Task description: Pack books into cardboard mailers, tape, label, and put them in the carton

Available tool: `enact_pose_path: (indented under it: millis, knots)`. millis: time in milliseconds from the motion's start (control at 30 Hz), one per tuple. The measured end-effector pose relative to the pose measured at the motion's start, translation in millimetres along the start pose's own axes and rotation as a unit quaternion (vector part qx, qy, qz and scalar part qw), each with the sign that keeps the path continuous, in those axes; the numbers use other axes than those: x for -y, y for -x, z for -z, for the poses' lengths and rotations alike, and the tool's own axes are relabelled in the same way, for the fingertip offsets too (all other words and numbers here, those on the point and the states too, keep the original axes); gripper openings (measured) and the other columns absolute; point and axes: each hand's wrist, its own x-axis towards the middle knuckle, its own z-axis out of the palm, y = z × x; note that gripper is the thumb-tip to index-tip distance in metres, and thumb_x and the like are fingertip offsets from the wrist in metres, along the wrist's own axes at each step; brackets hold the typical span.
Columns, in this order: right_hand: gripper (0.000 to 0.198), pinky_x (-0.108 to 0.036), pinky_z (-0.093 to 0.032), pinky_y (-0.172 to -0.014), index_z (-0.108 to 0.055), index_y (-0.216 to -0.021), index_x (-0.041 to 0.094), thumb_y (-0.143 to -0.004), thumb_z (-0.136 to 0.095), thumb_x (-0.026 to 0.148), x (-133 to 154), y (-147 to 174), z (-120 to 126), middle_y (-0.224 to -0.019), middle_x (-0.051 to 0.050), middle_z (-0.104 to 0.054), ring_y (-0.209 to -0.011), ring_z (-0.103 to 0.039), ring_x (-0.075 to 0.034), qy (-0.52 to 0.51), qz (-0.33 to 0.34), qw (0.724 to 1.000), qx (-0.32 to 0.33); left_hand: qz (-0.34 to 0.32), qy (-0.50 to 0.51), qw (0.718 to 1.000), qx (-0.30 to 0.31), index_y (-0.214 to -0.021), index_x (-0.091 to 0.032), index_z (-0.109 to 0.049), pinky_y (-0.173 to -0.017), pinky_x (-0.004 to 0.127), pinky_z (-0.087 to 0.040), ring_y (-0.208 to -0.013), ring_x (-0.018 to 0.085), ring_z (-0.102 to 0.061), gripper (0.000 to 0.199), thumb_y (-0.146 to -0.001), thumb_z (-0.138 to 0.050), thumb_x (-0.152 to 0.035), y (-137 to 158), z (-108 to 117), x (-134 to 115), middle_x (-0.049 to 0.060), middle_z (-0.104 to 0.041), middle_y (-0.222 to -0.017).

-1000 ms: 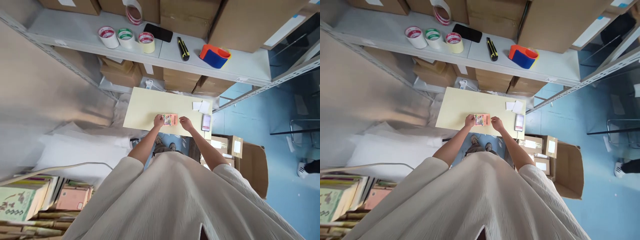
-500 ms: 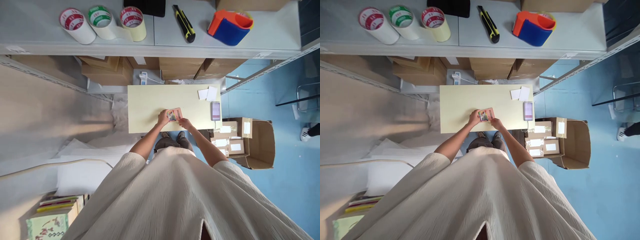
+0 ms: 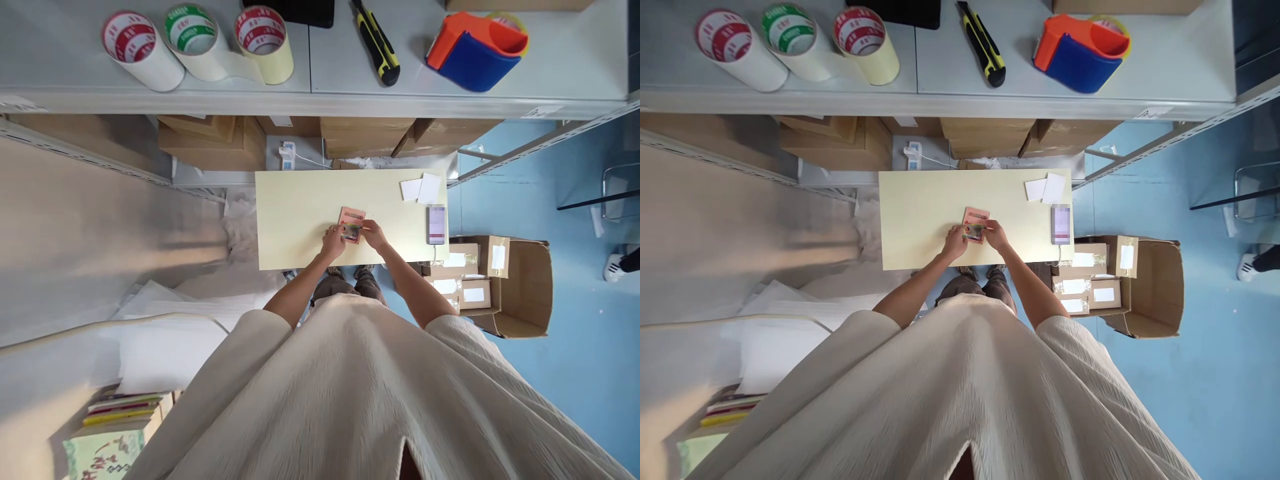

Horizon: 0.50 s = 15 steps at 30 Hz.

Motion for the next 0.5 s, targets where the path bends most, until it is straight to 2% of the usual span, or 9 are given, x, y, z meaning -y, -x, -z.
enact_pose_path:
  millis: [100, 233, 400, 500]
  knots:
    - [0.048, -0.045, -0.064, -0.106, -0.073, -0.127, 0.024, -0.083, -0.078, 0.040, 4.9, -5.8, -1.0, -0.139, -0.014, -0.080, -0.128, -0.076, -0.030, -0.014, 0.025, 0.999, 0.017, -0.017, 0.035, 0.999, -0.014, -0.157, -0.022, -0.066, -0.134, 0.056, -0.047, -0.155, 0.037, -0.059, 0.065, -0.095, -0.058, -0.004, -0.5, -5.3, 1.6, 0.020, -0.064, -0.161]
    - [0.049, -0.043, -0.065, -0.105, -0.073, -0.134, 0.022, -0.088, -0.071, 0.039, 4.4, -2.4, 1.8, -0.137, -0.015, -0.081, -0.127, -0.077, -0.031, 0.051, -0.020, 0.998, -0.009, -0.031, 0.046, 0.998, -0.026, -0.154, -0.020, -0.067, -0.134, 0.056, -0.047, -0.158, 0.037, -0.057, 0.063, -0.095, -0.057, -0.003, -1.8, -5.0, -0.5, 0.020, -0.060, -0.170]
    - [0.054, -0.042, -0.066, -0.098, -0.076, -0.135, 0.021, -0.083, -0.069, 0.037, 4.5, 1.1, 2.0, -0.139, -0.018, -0.081, -0.123, -0.079, -0.032, 0.027, -0.074, 0.997, -0.011, -0.048, 0.046, 0.998, -0.003, -0.153, -0.020, -0.069, -0.133, 0.055, -0.048, -0.152, 0.036, -0.063, 0.062, -0.094, -0.056, -0.001, -1.5, -3.7, -3.1, 0.018, -0.068, -0.164]
    - [0.053, -0.043, -0.064, -0.097, -0.080, -0.128, 0.021, -0.078, -0.072, 0.039, 5.9, -3.6, -0.4, -0.127, -0.015, -0.084, -0.119, -0.078, -0.033, 0.014, -0.089, 0.996, -0.026, -0.057, 0.038, 0.998, -0.001, -0.150, -0.019, -0.070, -0.131, 0.054, -0.050, -0.149, 0.036, -0.066, 0.061, -0.093, -0.057, 0.001, 0.4, -3.6, -1.7, 0.018, -0.071, -0.161]
